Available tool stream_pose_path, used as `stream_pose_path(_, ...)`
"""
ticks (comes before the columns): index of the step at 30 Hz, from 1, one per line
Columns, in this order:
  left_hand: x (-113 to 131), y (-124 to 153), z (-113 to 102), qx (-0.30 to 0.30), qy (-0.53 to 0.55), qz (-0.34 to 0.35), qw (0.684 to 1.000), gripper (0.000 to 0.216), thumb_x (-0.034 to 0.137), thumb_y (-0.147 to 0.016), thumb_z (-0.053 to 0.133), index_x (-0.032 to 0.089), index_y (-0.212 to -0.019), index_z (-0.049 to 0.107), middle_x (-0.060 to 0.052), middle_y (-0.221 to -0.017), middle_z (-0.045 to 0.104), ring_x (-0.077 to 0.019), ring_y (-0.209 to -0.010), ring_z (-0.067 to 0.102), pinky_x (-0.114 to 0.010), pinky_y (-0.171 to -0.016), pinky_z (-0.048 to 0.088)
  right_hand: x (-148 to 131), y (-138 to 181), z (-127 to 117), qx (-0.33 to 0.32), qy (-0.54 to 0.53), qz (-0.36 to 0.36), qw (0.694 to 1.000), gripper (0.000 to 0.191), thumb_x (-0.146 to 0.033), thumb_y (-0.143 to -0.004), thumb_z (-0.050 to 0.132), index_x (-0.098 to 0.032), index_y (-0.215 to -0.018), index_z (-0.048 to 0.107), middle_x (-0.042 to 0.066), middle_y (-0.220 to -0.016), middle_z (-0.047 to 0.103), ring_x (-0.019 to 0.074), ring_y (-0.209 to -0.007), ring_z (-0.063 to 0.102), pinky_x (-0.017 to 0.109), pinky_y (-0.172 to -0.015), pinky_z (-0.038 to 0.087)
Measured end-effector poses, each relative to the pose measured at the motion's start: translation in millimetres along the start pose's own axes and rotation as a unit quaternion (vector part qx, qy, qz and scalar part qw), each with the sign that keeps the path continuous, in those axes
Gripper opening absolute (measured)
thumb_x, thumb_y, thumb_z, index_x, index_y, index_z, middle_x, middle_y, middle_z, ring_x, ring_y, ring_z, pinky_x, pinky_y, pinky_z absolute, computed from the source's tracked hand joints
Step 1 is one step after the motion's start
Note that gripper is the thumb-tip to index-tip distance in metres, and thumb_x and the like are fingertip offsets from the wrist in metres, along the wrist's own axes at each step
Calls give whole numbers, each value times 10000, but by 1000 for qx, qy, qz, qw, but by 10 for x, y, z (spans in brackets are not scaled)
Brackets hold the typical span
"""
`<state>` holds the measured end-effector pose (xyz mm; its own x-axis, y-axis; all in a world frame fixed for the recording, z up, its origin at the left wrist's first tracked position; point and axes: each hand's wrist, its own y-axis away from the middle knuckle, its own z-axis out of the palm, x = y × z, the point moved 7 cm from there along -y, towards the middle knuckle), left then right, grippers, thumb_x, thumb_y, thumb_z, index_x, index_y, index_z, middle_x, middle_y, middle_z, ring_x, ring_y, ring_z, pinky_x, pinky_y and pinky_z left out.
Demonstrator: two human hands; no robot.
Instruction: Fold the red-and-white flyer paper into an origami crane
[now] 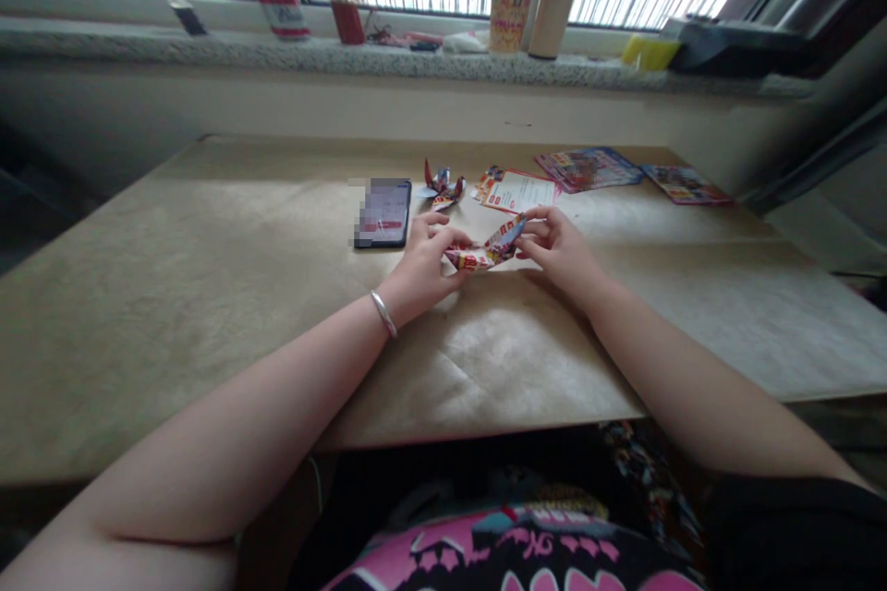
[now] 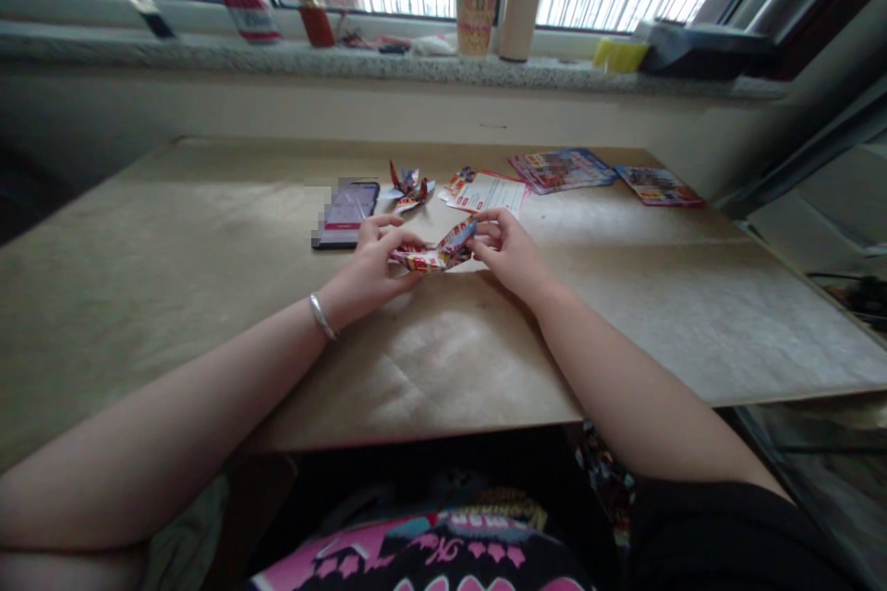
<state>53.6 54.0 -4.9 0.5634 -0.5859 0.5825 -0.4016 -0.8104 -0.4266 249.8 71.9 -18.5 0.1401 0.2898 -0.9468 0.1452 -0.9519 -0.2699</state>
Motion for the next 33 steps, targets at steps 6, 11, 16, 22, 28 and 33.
stream_pose_path(6,32,-3,29,-7,8,28,1000,378,135,-761,669,184,-1132,613,-102,-1231,396,-263,-1259,429,-434,-1115,397,-30,33,82,-16,33,-24,999,342,-361,-774,678,-249,-1022,471,4,-892,720,150,-750,679,304,-708,534)
stream_pose_path(11,80,-5,-59,63,19,62,996,612,33,-749,569,207,-1328,473,-115,-1349,369,-263,-1325,367,-457,-1134,367,-84,72,129,-11,73,-46,996,255,-317,-815,629,-243,-1005,476,16,-892,729,163,-769,692,308,-712,530)
stream_pose_path(16,28,-10,-75,94,52,77,991,839,40,-741,580,228,-1489,249,-138,-1440,313,-303,-1372,307,-506,-1169,275,-115,92,156,-3,116,-55,992,235,-303,-828,609,-239,-1024,497,32,-937,736,183,-813,702,332,-733,545)
stream_pose_path(22,-99,-41,14,56,204,24,977,854,100,-842,546,204,-1533,54,-137,-1202,579,-220,-1041,613,-425,-1033,451,-146,64,180,11,186,-68,980,126,-276,-846,580,-227,-958,547,48,-920,731,200,-825,700,342,-739,547)
stream_pose_path(28,-128,-84,46,38,236,-9,971,615,110,-876,480,143,-1453,269,-142,-1177,620,-207,-1104,613,-405,-1025,470,-187,49,240,12,197,-86,977,131,-254,-842,588,-212,-965,570,53,-908,727,199,-818,698,333,-740,544)
stream_pose_path(33,-100,-91,9,40,153,-4,987,317,172,-905,478,137,-1211,553,-131,-1179,615,-223,-1117,595,-414,-1009,488,-159,34,276,4,169,-80,982,131,-269,-846,585,-213,-964,579,47,-911,729,192,-828,698,334,-761,551)
